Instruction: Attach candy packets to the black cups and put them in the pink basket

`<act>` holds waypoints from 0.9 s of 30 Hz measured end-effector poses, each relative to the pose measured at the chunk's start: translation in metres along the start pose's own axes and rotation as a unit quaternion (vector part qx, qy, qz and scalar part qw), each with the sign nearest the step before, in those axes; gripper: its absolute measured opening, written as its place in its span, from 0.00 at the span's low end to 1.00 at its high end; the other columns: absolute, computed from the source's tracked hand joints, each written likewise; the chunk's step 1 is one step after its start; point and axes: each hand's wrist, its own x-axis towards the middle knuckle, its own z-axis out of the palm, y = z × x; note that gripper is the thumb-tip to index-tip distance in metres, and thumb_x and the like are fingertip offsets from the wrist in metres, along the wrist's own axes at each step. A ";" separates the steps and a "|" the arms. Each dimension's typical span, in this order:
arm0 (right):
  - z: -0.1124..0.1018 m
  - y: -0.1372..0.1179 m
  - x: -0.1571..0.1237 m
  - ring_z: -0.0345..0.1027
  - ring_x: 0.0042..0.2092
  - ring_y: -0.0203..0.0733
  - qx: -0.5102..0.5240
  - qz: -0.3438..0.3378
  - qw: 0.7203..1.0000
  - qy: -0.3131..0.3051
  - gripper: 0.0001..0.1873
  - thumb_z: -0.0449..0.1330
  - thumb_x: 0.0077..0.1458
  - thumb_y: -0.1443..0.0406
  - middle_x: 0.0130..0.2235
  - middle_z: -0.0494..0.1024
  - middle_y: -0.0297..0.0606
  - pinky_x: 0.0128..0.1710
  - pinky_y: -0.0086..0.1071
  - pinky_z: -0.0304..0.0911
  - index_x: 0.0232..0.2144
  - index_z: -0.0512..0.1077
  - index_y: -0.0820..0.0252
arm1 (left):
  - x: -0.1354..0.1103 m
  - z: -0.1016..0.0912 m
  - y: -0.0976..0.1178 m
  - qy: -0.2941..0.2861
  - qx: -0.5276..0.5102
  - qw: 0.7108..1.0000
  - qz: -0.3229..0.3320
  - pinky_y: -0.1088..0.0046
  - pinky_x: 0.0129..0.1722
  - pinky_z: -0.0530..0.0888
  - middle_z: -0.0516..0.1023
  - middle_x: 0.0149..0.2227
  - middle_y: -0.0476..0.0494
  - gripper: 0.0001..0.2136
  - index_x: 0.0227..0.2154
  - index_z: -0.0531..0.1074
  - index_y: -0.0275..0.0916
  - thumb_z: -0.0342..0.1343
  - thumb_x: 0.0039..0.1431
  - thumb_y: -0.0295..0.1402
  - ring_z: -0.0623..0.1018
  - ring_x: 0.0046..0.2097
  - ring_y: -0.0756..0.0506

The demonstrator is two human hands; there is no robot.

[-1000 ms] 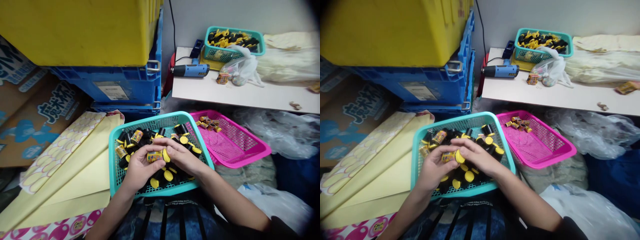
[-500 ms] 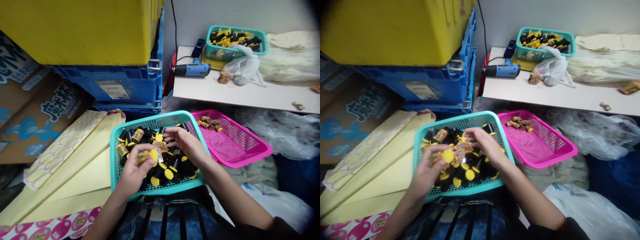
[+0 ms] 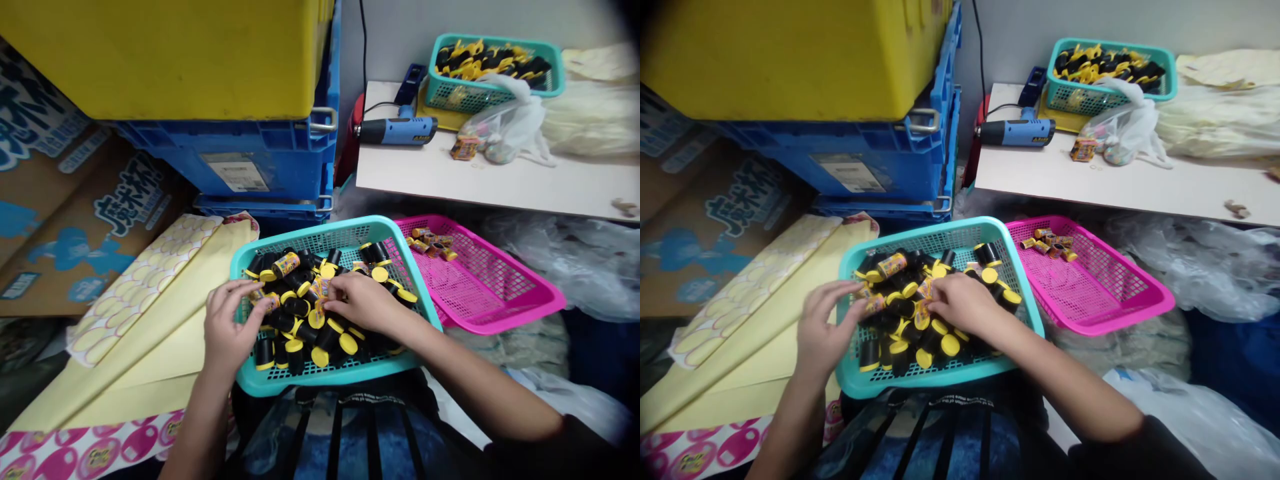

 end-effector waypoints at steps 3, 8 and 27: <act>-0.005 0.000 -0.005 0.57 0.30 0.31 0.243 -0.036 0.968 -0.049 0.15 0.60 0.55 0.57 0.28 0.66 0.31 0.31 0.26 0.53 0.28 0.64 0.63 | 0.004 0.004 0.026 -0.016 -0.159 0.987 -0.020 0.66 0.44 0.74 0.78 0.37 0.44 0.06 0.35 0.76 0.40 0.60 0.54 0.33 0.77 0.41 0.45; -0.001 -0.006 -0.011 0.58 0.32 0.32 0.362 -0.055 0.930 -0.033 0.19 0.60 0.54 0.52 0.31 0.67 0.33 0.33 0.26 0.55 0.33 0.67 0.64 | 0.014 0.026 0.061 -0.159 -0.421 0.862 -0.232 0.75 0.33 0.77 0.81 0.34 0.47 0.20 0.42 0.71 0.39 0.67 0.44 0.33 0.80 0.34 0.48; -0.033 0.036 0.067 0.63 0.48 0.50 -0.363 -0.148 0.919 -0.041 0.16 0.51 0.58 0.73 0.43 0.70 0.50 0.45 0.38 0.59 0.48 0.67 0.68 | 0.025 0.037 0.057 -0.158 -0.450 0.826 -0.301 0.80 0.32 0.76 0.83 0.36 0.45 0.13 0.34 0.81 0.39 0.69 0.42 0.34 0.79 0.31 0.51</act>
